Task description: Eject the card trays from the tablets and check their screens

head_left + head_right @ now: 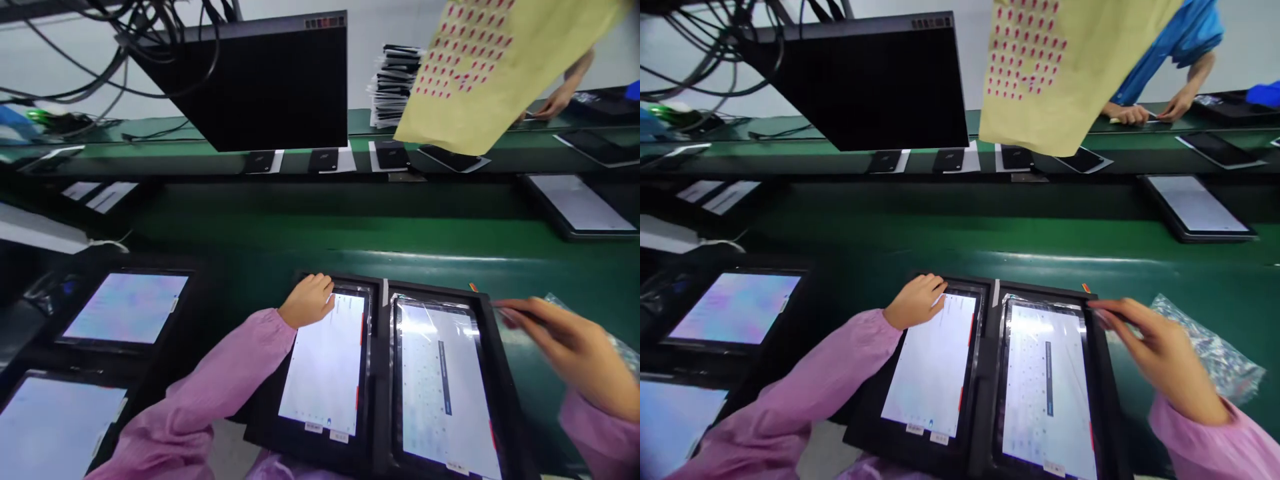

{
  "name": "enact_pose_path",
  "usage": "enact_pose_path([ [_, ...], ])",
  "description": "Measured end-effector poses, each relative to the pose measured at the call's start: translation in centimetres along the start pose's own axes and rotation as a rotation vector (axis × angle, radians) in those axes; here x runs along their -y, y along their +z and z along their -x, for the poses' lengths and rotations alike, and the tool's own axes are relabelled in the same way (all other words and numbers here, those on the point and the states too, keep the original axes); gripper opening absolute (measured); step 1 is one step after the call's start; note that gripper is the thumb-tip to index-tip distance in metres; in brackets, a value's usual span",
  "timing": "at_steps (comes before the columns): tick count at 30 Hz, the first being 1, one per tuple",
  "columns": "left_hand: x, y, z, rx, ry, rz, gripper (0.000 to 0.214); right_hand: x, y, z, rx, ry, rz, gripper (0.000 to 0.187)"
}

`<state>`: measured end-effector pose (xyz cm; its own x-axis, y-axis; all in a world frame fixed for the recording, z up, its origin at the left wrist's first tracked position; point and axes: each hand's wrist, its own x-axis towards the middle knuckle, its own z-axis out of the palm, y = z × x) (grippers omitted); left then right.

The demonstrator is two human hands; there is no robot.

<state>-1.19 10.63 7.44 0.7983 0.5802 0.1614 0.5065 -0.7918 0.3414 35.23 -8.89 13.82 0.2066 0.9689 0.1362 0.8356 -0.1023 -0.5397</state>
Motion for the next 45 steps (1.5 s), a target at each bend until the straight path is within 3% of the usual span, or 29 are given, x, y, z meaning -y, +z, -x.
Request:
enact_pose_path([
  [3, 0.2, 1.7, 1.6, 0.029, -0.024, -0.018, 0.029, 5.1, 3.2, -4.2, 0.235, -0.080, -0.226, 0.038],
  [5, 0.2, 0.9, 1.6, 0.062, -0.028, 0.011, 0.026, 7.3, 4.6, -5.8, 0.299, -0.061, -0.366, 0.042],
  [9, -0.9, -4.9, 1.3, 0.127, -0.014, 0.124, 0.026, 10.8, 3.8, -6.6, 0.249, -0.051, -0.492, 0.030],
  [13, -3.5, -11.5, 1.9, 0.372, 0.064, 0.436, 0.026, 15.3, 0.7, -5.6, 0.108, -0.294, -0.309, 0.023],
  [16, -5.2, -13.8, 2.6, 0.363, 0.214, 0.538, 0.026, 18.2, -0.3, -4.1, 0.128, -0.465, -0.216, 0.021],
  [21, -6.0, -13.8, 3.2, 0.256, 0.413, 0.539, 0.028, 20.3, 0.2, -2.0, 0.189, -0.540, -0.142, 0.014],
  [28, -6.3, -13.7, 3.9, 0.219, 0.433, 0.545, 0.026, 21.4, 0.7, -1.3, 0.209, -0.568, -0.069, 0.010],
  [33, -7.1, -13.1, 3.0, 0.311, 0.397, 0.549, 0.010, 21.9, 1.2, -1.3, 0.259, -0.571, -0.056, 0.011],
  [36, -7.2, -12.8, 2.0, 0.378, 0.393, 0.634, 0.018, 22.1, 1.6, -1.4, 0.325, -0.552, -0.062, 0.010],
  [40, -6.5, -12.8, 2.1, 0.328, 0.281, 0.786, 0.026, 22.5, 2.4, -1.4, 0.352, -0.558, -0.066, 0.012],
  [45, -5.8, -13.1, 4.6, 0.214, -0.124, 0.992, 0.019, 23.9, 4.0, -2.0, 0.348, -0.579, -0.074, 0.016],
])
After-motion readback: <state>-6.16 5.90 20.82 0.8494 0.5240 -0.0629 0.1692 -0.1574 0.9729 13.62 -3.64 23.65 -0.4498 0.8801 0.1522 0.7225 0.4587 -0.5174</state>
